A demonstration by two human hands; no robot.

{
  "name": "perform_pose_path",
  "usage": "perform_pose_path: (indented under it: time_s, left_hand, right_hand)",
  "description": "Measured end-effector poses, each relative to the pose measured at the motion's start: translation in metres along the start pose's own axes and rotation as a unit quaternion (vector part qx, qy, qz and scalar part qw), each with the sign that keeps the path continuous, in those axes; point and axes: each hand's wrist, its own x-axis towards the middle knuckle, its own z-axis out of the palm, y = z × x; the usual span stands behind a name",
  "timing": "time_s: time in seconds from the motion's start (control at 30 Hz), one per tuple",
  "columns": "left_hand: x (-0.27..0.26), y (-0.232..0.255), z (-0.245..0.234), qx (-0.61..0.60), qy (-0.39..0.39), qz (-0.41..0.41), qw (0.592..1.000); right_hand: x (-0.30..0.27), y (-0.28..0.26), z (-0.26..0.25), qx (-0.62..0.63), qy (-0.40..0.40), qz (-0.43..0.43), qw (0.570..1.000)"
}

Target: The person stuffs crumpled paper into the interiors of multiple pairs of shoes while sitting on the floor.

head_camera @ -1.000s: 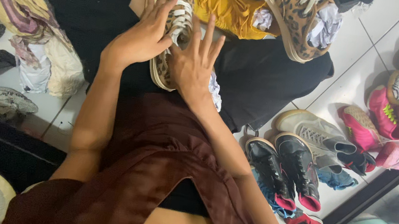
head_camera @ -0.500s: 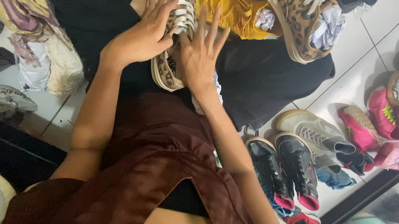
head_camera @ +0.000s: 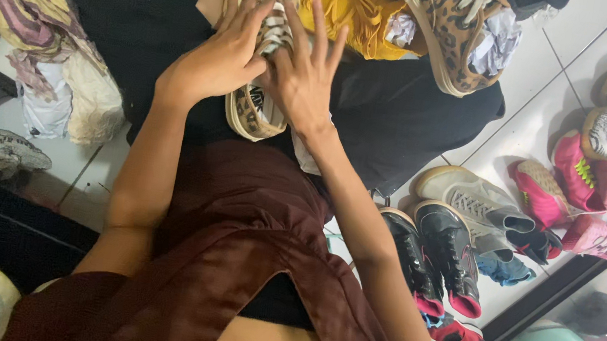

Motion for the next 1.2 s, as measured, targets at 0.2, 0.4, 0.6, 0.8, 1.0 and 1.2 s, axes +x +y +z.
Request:
perform_pose_path:
  time_s: [0.2,0.4,0.6,0.8,1.0,1.2]
  left_hand:
    - [0.005,0.017,0.002,-0.041,-0.022,-0.005,0.999]
    - [0.011,0.019,0.033,0.134,0.106,0.092,0.981]
    - [0.014,0.023,0.053,0.297,0.196,0.074,0.931]
    - [0.022,0.014,0.056,0.233,0.239,0.136,0.933]
    - [0.025,0.004,0.051,0.311,0.258,0.247,0.881]
    - [0.029,0.02,0.035,0.362,0.274,0.305,0.837]
  right_hand:
    - [-0.01,0.023,-0.016,0.014,0.015,0.041,0.999]
    - [-0.004,0.027,-0.041,0.081,-0.02,0.056,0.995]
    - [-0.013,0.028,-0.035,0.156,-0.029,0.083,0.984]
    - [-0.017,0.032,-0.037,0.285,-0.045,0.144,0.947]
    - [-0.011,0.029,-0.043,0.3,-0.092,0.304,0.9]
    - [0.001,0.033,-0.002,0.179,-0.155,0.312,0.92]
